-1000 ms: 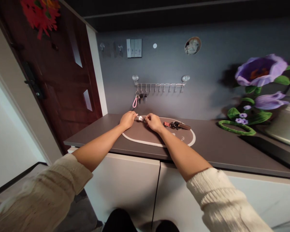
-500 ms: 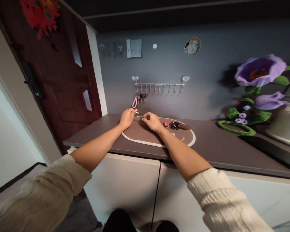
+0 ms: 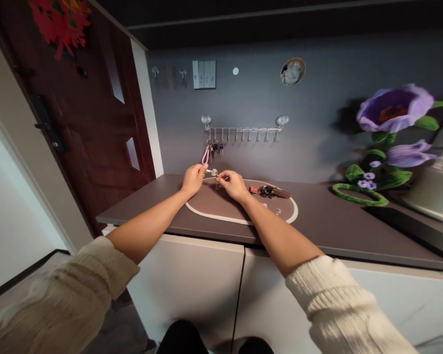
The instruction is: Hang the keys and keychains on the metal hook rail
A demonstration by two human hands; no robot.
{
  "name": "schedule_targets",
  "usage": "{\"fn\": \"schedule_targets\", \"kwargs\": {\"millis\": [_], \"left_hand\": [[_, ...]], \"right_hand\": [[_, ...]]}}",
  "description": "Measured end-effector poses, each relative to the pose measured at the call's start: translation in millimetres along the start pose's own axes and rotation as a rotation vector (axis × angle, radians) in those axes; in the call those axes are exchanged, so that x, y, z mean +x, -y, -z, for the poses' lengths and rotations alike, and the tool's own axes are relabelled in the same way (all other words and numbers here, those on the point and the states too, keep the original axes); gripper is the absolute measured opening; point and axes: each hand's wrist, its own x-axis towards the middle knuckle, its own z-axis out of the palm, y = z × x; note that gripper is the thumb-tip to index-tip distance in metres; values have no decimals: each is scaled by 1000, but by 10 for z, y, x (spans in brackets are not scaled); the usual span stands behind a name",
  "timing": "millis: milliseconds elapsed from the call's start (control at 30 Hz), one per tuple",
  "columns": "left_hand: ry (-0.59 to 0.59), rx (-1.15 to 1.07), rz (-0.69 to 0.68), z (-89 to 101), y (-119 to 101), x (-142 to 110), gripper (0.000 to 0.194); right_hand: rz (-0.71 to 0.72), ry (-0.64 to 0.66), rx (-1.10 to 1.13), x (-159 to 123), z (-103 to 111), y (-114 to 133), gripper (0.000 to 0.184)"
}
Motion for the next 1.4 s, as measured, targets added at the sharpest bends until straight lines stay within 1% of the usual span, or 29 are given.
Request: {"fn": "schedule_targets", "kwargs": {"millis": [100,167,267,367,533,733,867,1033,1100,1200,1300,1400], "left_hand": [[-19,-13,27,1,9,7,46],[-26,-23,51,1,14,11,47],[-31,-41,85,-2,22,14,47],[-15,-67,94,-11,35,9,50],[73,-93,66,-33,47,-22,50],[243,-108,-21,-69,26,-50,45],[318,-74,-89,-97,18,-55,44],[354,8,-172,-142,22,-72,41],[350,55,-168,-154,18,-81,40],[349,68,-143,-159,3,-97,33],[360,59,-120,-146,-20,-118,26],[357,54,-112,-124,-52,-136,22]], "right_hand": [[1,-32,-2,28,11,-42,16],[-21,-65,33,60,10,-95,18],[-64,-92,134,110,0,-178,21],[-101,-106,261,139,-4,-211,24],[-128,-107,463,131,22,-149,30],[-112,-122,568,125,37,-134,30],[-103,-96,574,129,31,-162,31],[-99,-104,503,121,54,-149,32],[-96,-105,476,111,66,-140,32],[-94,-135,439,105,74,-156,32],[-91,-178,409,126,75,-195,31],[-106,-246,405,192,92,-208,30]]}}
